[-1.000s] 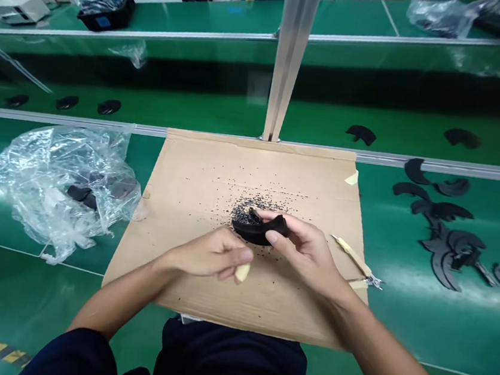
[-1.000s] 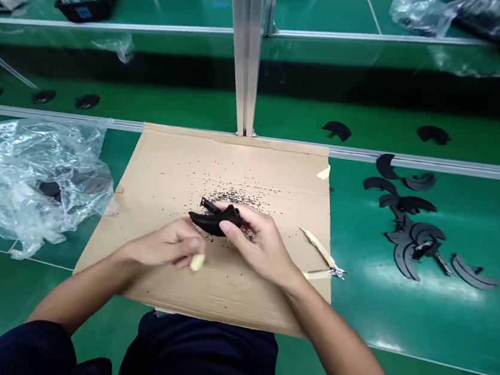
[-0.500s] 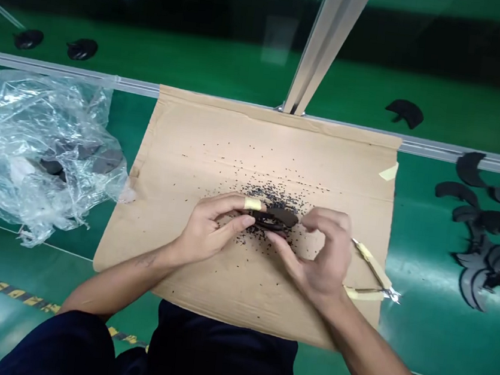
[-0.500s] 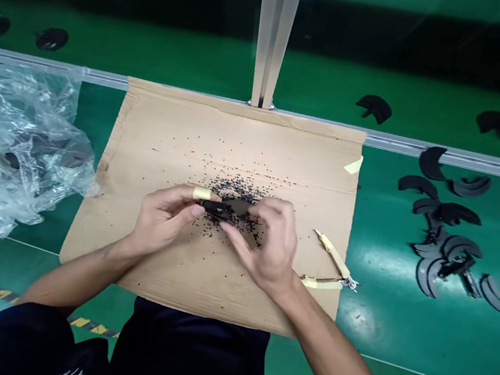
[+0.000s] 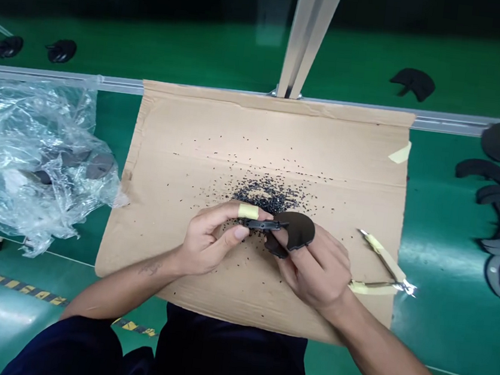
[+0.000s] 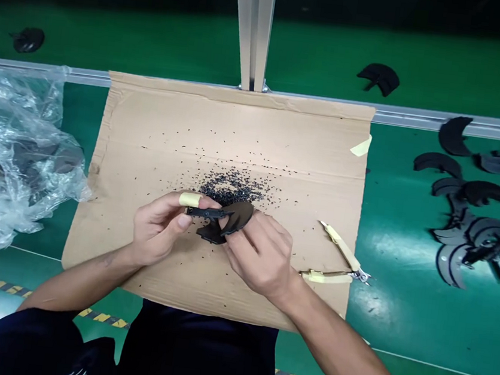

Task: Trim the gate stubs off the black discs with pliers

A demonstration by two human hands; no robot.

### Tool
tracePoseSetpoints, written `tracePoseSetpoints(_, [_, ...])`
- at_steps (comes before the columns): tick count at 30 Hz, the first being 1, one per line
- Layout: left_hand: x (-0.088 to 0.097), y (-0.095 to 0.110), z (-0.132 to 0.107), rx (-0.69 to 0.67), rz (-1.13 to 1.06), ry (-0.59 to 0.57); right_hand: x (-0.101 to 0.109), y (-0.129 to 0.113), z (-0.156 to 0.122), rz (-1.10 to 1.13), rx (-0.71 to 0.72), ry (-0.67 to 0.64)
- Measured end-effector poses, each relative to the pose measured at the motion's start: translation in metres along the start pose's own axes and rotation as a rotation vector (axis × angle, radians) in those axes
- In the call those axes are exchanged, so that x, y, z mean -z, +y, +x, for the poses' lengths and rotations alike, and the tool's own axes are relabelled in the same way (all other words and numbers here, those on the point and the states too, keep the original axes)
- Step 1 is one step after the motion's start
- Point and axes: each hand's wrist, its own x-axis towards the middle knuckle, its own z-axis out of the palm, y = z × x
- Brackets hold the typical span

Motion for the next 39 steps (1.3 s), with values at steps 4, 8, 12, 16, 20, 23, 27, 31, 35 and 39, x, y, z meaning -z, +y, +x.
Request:
tracePoseSetpoints(4, [0.007,-0.002,0.008,-0.191,0.281,-0.046,0.000,0.001,0.000,-0.039,0.019,-0.019])
tracePoseSetpoints(8, [0.013,-0.003,0.013,-0.326,0.569,-0.142,0.002,0.005,-0.003,0.002,0.020,-0.043])
tracePoseSetpoints(12, [0.015,-0.001,0.010,-0.313,0.704,-0.255,0.005,0.007,-0.004,0.025,0.037,-0.049])
tracePoseSetpoints(16, [0.016,0.009,0.010,-0.176,0.636,-0.255,0.006,0.008,-0.003,-0.014,0.047,-0.087])
tracePoseSetpoints(20, [0.021,0.020,0.017,0.063,0.433,-0.298,0.006,0.010,-0.001,-0.012,0.054,-0.109])
tracePoseSetpoints(23, [0.025,0.023,0.021,0.355,0.182,-0.434,0.005,0.012,0.000,0.037,0.065,-0.117])
tracePoseSetpoints(27, [0.026,0.021,0.019,0.668,-0.254,-0.523,0.003,0.014,-0.002,0.150,0.040,-0.138])
tracePoseSetpoints(31, [0.024,0.018,0.014,0.817,-0.416,-0.520,0.000,0.015,-0.005,0.238,0.038,-0.156])
tracePoseSetpoints(35, [0.023,0.018,0.015,0.790,-0.330,-0.555,-0.002,0.013,-0.005,0.167,0.062,-0.162])
tracePoseSetpoints(39, [0.023,0.016,0.017,0.578,-0.008,-0.569,0.000,0.007,-0.004,0.071,0.093,-0.222])
